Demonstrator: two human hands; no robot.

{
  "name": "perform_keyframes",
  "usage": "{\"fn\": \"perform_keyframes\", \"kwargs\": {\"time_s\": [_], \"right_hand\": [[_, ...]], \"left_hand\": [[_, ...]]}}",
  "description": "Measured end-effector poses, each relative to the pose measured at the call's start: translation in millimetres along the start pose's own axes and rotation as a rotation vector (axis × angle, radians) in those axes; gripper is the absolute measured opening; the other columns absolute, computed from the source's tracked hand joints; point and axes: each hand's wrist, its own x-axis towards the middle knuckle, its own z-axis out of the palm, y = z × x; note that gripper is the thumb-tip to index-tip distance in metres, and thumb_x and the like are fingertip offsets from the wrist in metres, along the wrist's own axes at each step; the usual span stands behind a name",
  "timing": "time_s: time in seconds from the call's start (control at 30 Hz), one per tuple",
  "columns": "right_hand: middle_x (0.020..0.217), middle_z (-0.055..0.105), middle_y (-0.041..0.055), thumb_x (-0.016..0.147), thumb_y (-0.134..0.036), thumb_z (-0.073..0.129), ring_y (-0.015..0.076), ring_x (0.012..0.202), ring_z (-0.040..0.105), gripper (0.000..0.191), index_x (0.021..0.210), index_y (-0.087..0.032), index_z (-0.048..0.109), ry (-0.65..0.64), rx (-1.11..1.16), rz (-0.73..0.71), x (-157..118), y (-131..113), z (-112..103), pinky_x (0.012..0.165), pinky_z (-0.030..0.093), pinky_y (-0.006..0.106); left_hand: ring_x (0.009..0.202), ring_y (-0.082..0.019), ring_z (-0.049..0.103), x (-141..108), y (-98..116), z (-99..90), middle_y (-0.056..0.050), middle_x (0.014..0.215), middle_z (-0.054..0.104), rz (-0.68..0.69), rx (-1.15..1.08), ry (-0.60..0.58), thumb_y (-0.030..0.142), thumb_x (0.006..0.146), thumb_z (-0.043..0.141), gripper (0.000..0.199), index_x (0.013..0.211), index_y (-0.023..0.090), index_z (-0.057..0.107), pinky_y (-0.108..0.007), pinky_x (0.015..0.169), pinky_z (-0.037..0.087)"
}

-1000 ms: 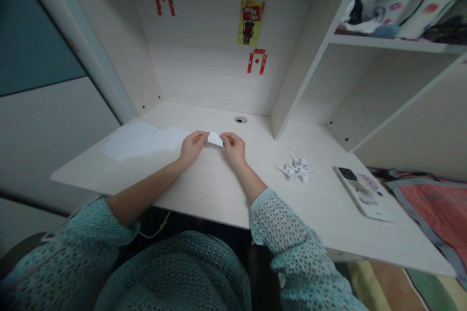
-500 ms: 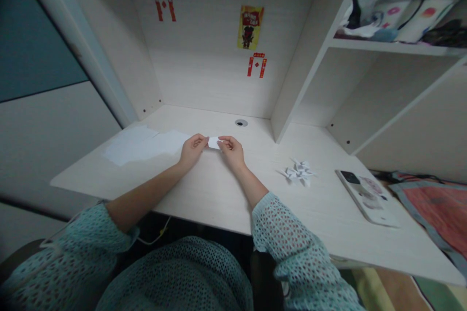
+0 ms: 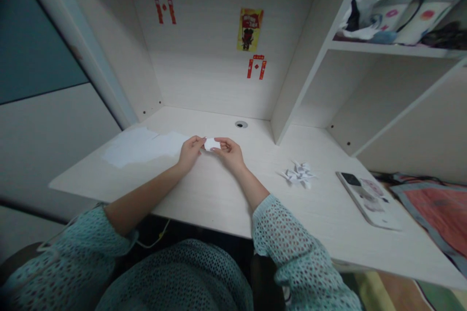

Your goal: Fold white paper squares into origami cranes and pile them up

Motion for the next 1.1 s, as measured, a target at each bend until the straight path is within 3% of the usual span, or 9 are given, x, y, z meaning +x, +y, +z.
{"fn": "perform_keyframes", "kwargs": {"time_s": [0.13,0.37,0.57,0.7,0.87,1.1], "right_hand": [[0.081,0.067,0.0041,0.059,-0.041,0.075,0.0146,0.067,0.058,0.041,0.093,-0.020,0.066,-0.023,-0.157,-0.060,-2.2,1.1,-0.8,0.060,0.046,0.027],[0.087,0.068,0.0044,0.078,-0.038,0.062,0.0173,0.076,0.058,0.024,0.098,-0.028,0.070,-0.053,-0.546,-0.314,-11.0,-7.9,-5.4,0.071,0.046,0.031],[0.090,0.067,0.0048,0.085,-0.034,0.054,0.0207,0.087,0.058,0.020,0.093,-0.028,0.071,0.042,-0.753,-0.433,-10.1,-12.6,-11.4,0.079,0.044,0.035],[0.087,0.067,0.0057,0.086,-0.033,0.050,0.0216,0.088,0.057,0.021,0.090,-0.025,0.070,0.055,-0.801,-0.475,-10.9,-16.0,-10.8,0.079,0.043,0.036],[0.080,0.066,0.0048,0.085,-0.032,0.050,0.0185,0.075,0.058,0.019,0.086,-0.023,0.066,0.088,-0.739,-0.429,-12.3,-17.1,-6.7,0.072,0.044,0.032],[0.078,0.065,0.0033,0.083,-0.032,0.052,0.0169,0.071,0.058,0.016,0.083,-0.023,0.065,0.088,-0.685,-0.422,-13.9,-17.8,-2.7,0.070,0.045,0.031]], "left_hand": [[0.045,-0.008,0.041,1.9,-1.8,-1.2,0.003,0.055,0.053,-0.022,0.000,0.015,0.045,0.075,0.056,0.031,0.062,0.018,0.052,-0.022,0.046,0.030],[0.048,-0.010,0.046,4.8,-2.4,-2.9,0.002,0.054,0.052,-0.034,0.008,0.075,0.045,0.075,0.054,0.031,0.061,0.018,0.051,-0.022,0.046,0.034],[0.058,-0.013,0.057,9.0,-6.8,-2.7,-0.001,0.061,0.059,-0.101,-0.062,0.066,0.049,0.074,0.056,0.033,0.064,0.017,0.052,-0.021,0.046,0.035],[0.061,-0.013,0.060,8.7,-6.1,-1.4,-0.004,0.069,0.063,-0.119,-0.137,0.017,0.051,0.073,0.058,0.036,0.078,0.016,0.058,-0.020,0.046,0.037],[0.071,-0.014,0.064,4.8,1.1,-0.8,-0.009,0.092,0.067,-0.112,-0.151,-0.086,0.053,0.077,0.053,0.045,0.105,0.018,0.060,-0.019,0.050,0.040],[0.084,-0.017,0.064,-1.0,8.8,2.5,-0.008,0.100,0.066,-0.100,-0.240,-0.194,0.044,0.070,0.067,0.054,0.115,0.020,0.053,-0.023,0.066,0.049]]}}
